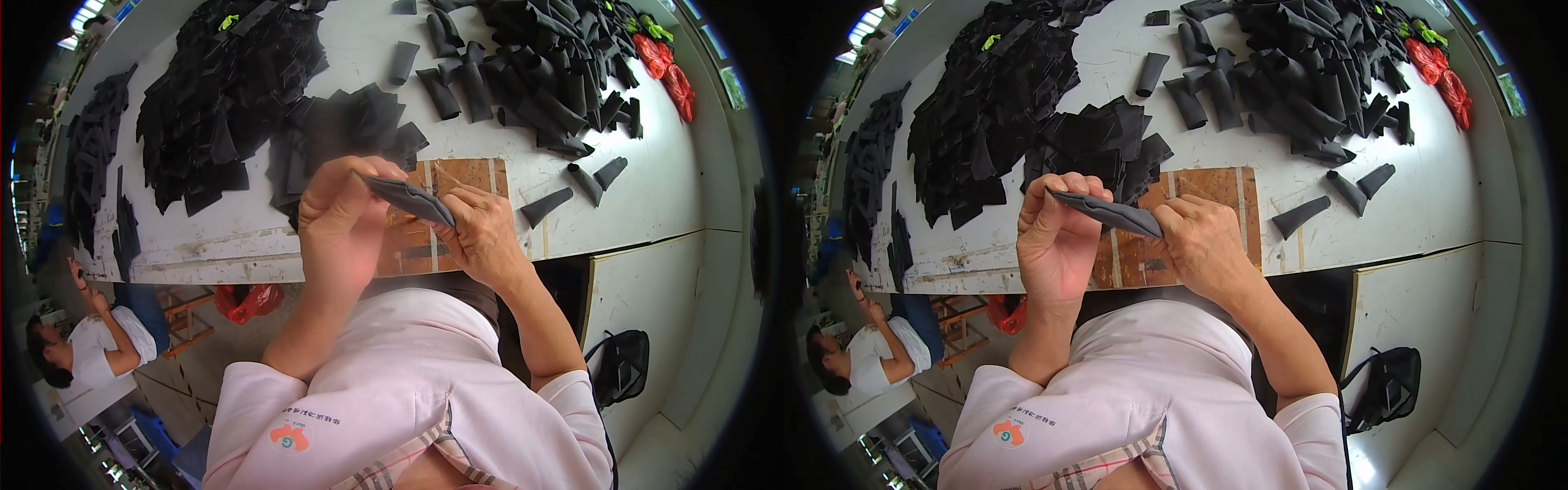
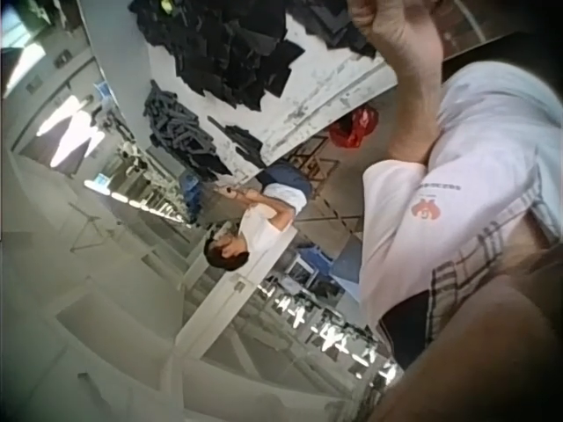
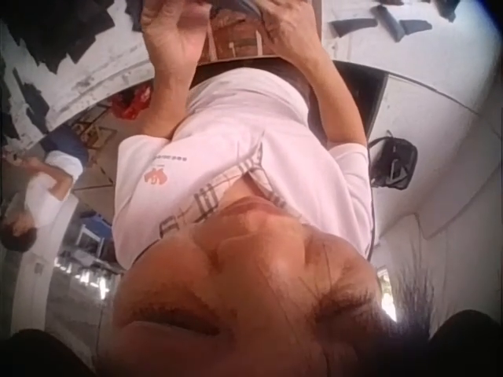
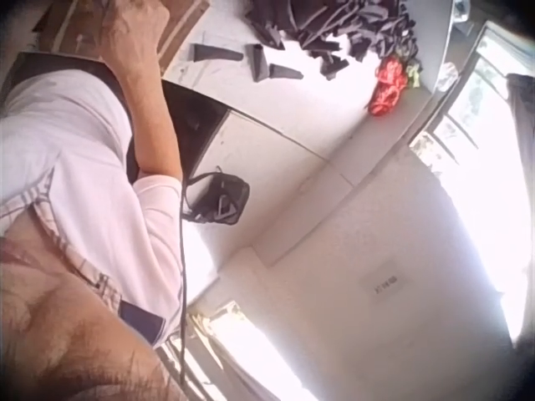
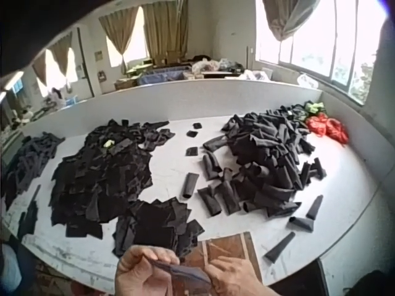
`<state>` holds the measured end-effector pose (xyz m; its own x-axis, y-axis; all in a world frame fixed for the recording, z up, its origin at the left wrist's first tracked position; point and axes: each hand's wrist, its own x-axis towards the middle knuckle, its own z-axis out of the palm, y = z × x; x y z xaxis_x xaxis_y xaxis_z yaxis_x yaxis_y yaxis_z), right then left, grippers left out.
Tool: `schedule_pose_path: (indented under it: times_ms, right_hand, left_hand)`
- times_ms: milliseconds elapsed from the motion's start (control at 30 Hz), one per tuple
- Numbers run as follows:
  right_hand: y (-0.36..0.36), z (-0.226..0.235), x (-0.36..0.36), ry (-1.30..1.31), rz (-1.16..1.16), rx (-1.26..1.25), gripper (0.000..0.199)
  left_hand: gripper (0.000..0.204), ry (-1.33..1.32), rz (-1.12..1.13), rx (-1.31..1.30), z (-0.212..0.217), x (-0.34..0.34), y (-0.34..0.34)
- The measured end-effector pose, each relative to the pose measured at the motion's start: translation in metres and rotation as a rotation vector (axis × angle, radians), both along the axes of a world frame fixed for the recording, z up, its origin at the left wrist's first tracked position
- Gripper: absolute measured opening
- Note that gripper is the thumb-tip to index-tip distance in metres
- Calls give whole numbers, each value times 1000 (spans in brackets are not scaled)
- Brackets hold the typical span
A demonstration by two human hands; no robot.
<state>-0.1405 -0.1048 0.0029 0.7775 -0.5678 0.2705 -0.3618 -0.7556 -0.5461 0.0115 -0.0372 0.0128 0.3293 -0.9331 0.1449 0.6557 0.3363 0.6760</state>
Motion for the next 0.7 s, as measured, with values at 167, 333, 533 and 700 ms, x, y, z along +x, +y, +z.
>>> schedule_pose_path:
  times_ms: [167,333,533,700]
  right_hand:
    - [8,-42,6,28,-79,31,29]
    - [9,-23,6,34,-86,-10,22]
    - [-58,47,-5,-1081,287,1027,47]
    - [-85,7,-27,-1051,-584,1070,44]
  left_hand:
    - [11,148,-155,91,-17,-12,-2]
    - [11,-47,-34,120,-14,-9,-5]
    - [19,-837,402,474,-60,13,-56]
    - [43,-1687,478,911,-92,28,-122]
